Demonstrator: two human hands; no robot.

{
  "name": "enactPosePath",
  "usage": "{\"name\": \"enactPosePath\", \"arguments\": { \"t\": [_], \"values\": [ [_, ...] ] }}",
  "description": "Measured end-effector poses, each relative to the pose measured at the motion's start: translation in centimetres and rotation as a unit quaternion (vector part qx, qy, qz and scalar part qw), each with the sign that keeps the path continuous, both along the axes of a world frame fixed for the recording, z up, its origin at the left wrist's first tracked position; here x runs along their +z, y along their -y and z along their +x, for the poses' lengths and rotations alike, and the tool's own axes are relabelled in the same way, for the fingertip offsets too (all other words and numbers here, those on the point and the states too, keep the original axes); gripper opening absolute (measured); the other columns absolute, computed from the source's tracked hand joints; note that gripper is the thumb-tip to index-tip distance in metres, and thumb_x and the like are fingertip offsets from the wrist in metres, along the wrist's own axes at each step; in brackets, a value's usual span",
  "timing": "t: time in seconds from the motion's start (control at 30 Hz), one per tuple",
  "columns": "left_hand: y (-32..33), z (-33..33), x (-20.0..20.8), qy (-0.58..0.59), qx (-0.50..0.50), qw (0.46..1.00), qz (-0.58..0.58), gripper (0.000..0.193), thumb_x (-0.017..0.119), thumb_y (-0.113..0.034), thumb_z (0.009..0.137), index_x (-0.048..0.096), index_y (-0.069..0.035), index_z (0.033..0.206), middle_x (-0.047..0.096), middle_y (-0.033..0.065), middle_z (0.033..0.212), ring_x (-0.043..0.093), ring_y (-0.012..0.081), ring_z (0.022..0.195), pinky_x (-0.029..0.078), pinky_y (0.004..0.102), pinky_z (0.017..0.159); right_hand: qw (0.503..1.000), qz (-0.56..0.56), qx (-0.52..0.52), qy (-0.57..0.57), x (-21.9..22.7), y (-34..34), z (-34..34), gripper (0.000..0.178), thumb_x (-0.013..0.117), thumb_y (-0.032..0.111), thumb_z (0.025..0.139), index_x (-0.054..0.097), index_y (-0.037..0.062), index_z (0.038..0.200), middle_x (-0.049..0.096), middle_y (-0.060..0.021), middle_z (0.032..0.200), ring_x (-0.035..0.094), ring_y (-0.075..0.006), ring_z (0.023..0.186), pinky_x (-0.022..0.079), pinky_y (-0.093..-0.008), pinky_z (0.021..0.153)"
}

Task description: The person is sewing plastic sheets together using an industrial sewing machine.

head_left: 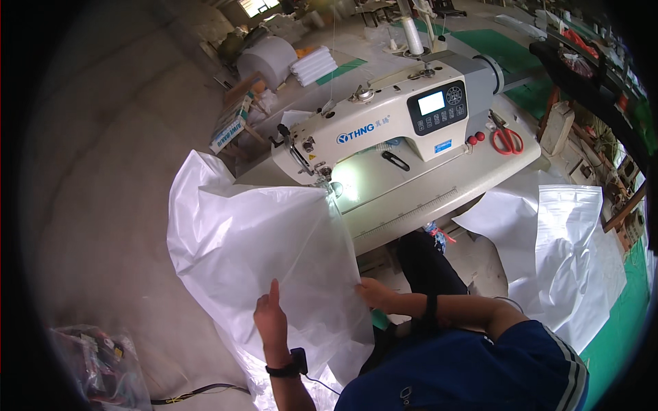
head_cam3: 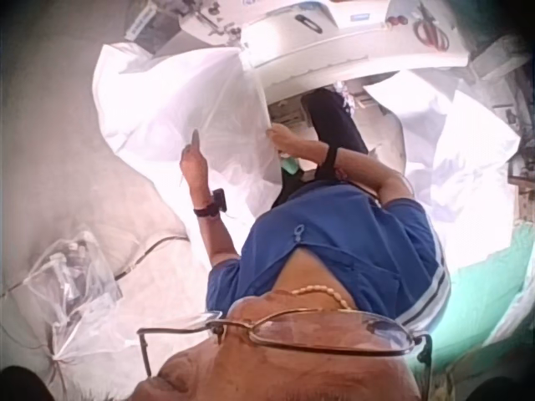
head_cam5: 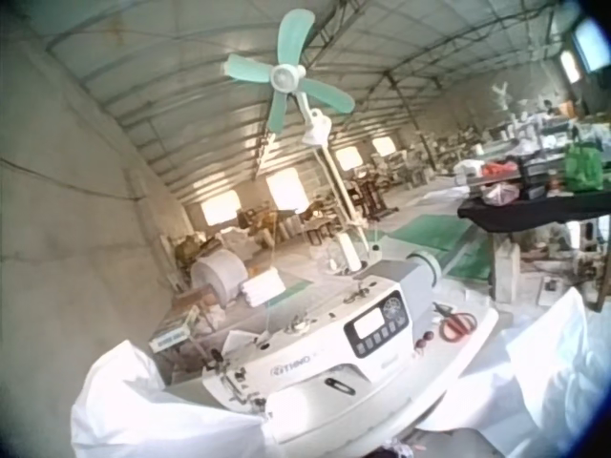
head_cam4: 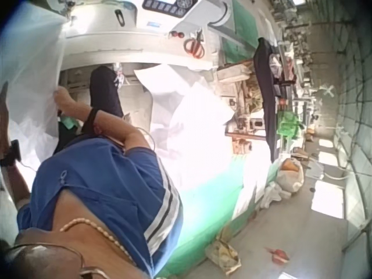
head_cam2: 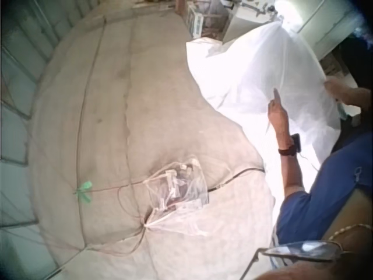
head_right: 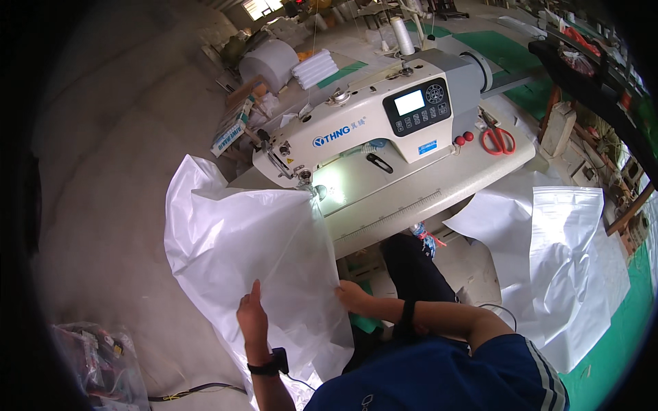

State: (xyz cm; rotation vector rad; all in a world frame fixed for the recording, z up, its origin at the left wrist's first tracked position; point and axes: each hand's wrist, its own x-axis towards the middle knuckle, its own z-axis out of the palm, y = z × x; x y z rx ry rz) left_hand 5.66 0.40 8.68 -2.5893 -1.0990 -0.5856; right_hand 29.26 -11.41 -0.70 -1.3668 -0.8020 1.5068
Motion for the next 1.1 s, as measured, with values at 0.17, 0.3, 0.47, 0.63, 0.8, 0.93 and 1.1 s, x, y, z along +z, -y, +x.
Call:
{"name": "enactPosePath", "arguments": {
  "t": [0.17,0.3,0.47,0.63,0.8,0.93,1.1],
  "values": [
    [7.0,6.2,2.4,-0.053,-0.23,0.955,-0.182,0.014,0.055,-0.002,0.081,0.065,-0.007,0.091,0.066,0.0098,0.078,0.063,0.0284,0.063,0.051,0.0398,0.058,0.999,0.044,0.013,-0.008,0.5,-0.1,-0.9,0.029,0.041,0.015,0.094,0.057,-0.0012,0.112,0.063,-0.0083,0.089,0.06,-0.019,0.08,0.049,-0.0373,0.07],
    [7.7,11.0,1.2,0.006,-0.286,0.95,-0.122,0.009,0.059,-0.012,0.081,0.062,-0.004,0.085,0.068,0.0132,0.085,0.064,0.0342,0.069,0.053,0.0413,0.063,0.975,0.212,0.021,0.056,0.7,0.8,0.0,0.025,0.044,0.009,0.093,0.056,-0.0033,0.111,0.065,-0.0122,0.09,0.064,-0.0243,0.082,0.05,-0.039,0.074],
    [6.4,12.1,-1.0,0.16,-0.129,0.874,-0.441,0.023,0.06,-0.019,0.084,0.06,-0.002,0.099,0.069,0.018,0.094,0.065,0.0401,0.076,0.053,0.0433,0.068,0.972,0.055,0.169,0.156,0.7,2.3,0.3,0.027,0.049,0.011,0.091,0.057,-0.0051,0.112,0.067,-0.0151,0.092,0.068,-0.0309,0.085,0.055,-0.0387,0.071],
    [5.8,13.7,-3.3,0.169,-0.033,0.898,-0.405,0.023,0.06,-0.016,0.084,0.057,0.0,0.102,0.065,0.016,0.078,0.065,0.0289,0.068,0.051,0.0355,0.063,0.825,0.136,0.417,0.356,3.3,0.7,3.1,0.026,0.053,0.017,0.087,0.066,-0.0027,0.099,0.07,-0.0136,0.088,0.071,-0.0262,0.072,0.058,-0.0388,0.054],
    [6.0,13.8,-3.3,0.224,-0.043,0.864,-0.448,0.016,0.058,-0.016,0.087,0.053,-0.002,0.095,0.057,0.0175,0.067,0.058,0.0334,0.062,0.046,0.0392,0.058,0.857,0.051,0.071,0.508,7.5,-8.6,12.1,0.03,0.053,0.023,0.085,0.069,-0.0007,0.075,0.07,-0.0158,0.077,0.069,-0.0291,0.067,0.055,-0.0419,0.068],
    [6.5,14.3,-2.3,0.278,-0.061,0.83,-0.479,0.013,0.057,-0.014,0.088,0.051,-0.004,0.092,0.054,0.0199,0.066,0.054,0.0393,0.06,0.045,0.0417,0.058,0.831,0.054,-0.073,0.549,8.3,-16.2,12.6,0.027,0.06,0.026,0.083,0.067,0.0017,0.091,0.069,-0.0181,0.09,0.067,-0.0333,0.089,0.052,-0.0443,0.076],
    [6.8,14.7,-2.4,0.276,-0.062,0.821,-0.496,0.013,0.057,-0.014,0.088,0.05,-0.004,0.091,0.055,0.0216,0.067,0.056,0.0426,0.062,0.045,0.045,0.058,0.826,-0.006,-0.116,0.552,6.9,-19.6,10.0,0.023,0.056,0.018,0.083,0.062,0.0008,0.097,0.068,-0.0176,0.092,0.067,-0.0347,0.09,0.053,-0.0457,0.076]
  ]
}}
